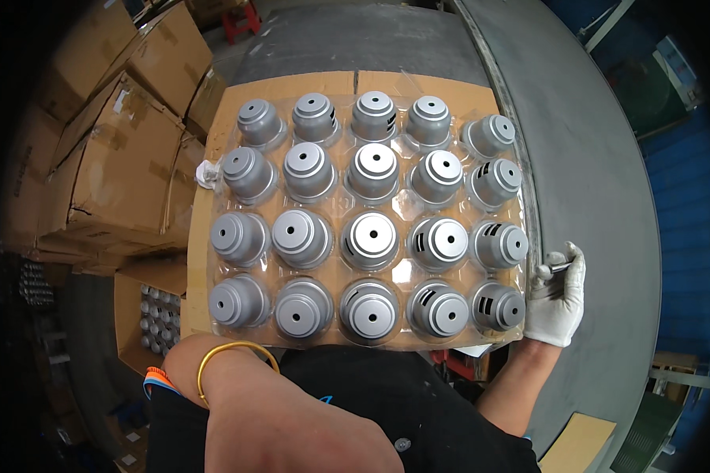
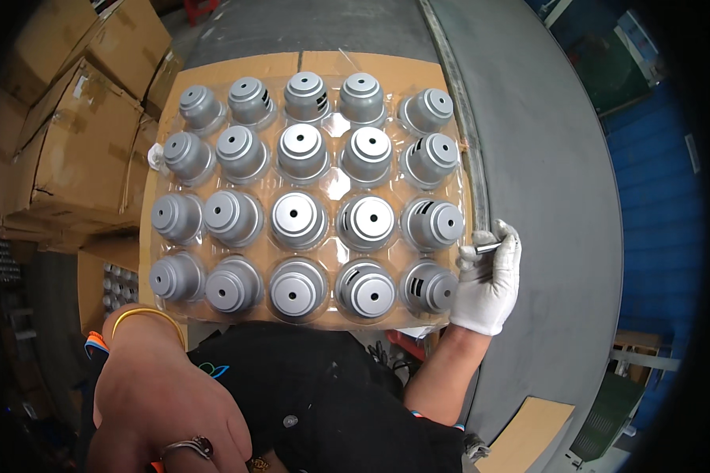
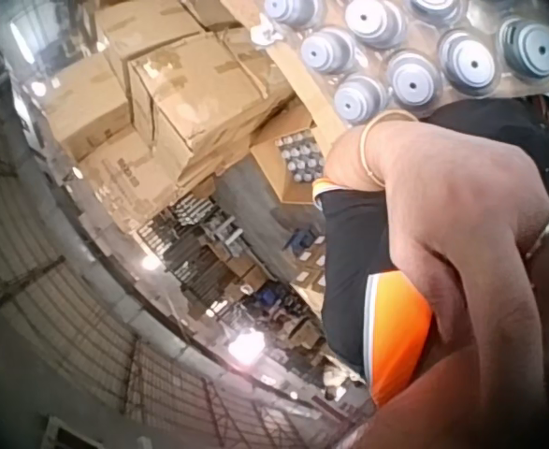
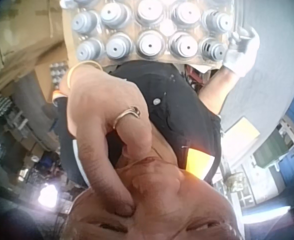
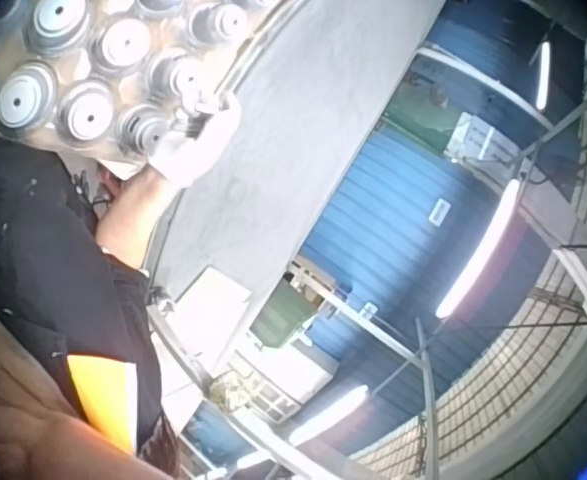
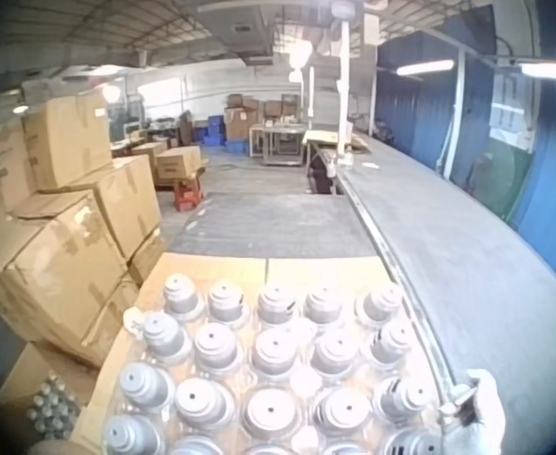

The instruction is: The person inserts small metal pins by hand into the center holes of circular plastic housings arranged on a plastic tray.

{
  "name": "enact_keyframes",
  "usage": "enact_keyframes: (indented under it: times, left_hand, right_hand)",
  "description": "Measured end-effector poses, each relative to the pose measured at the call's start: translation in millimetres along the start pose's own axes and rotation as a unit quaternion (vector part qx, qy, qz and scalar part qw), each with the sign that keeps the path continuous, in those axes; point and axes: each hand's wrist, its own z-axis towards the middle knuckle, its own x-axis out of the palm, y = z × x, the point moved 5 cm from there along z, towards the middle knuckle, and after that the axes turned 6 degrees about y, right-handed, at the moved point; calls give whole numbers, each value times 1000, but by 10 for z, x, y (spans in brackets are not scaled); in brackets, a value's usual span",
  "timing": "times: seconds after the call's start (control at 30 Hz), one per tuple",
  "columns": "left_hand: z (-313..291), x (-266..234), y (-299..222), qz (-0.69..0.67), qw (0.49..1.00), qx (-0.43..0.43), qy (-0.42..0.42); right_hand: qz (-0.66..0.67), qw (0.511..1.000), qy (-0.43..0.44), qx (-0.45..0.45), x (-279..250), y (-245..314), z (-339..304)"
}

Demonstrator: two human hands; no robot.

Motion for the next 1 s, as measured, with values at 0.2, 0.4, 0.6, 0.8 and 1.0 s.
enact_keyframes:
  times: [0.2, 0.4, 0.6, 0.8, 1.0]
  left_hand:
    - [156, -93, -58, 112, 962, 158, 191]
    - [-2, -464, -61, 58, 972, -180, 142]
    - [-131, -747, -56, 189, 934, -299, 46]
    - [-113, -1594, 245, 497, 711, -471, -158]
    - [-81, -2321, 427, 735, 501, -452, -63]
  right_hand:
    - [-15, 999, -36, -15, -263, 74, -92]
    - [4, 994, -108, -25, -695, 151, -212]
    - [-4, 989, -147, -16, -1041, 172, -335]
    - [1, 981, -194, -22, -1209, 190, -482]
    - [9, 984, -176, -25, -1366, 157, -622]
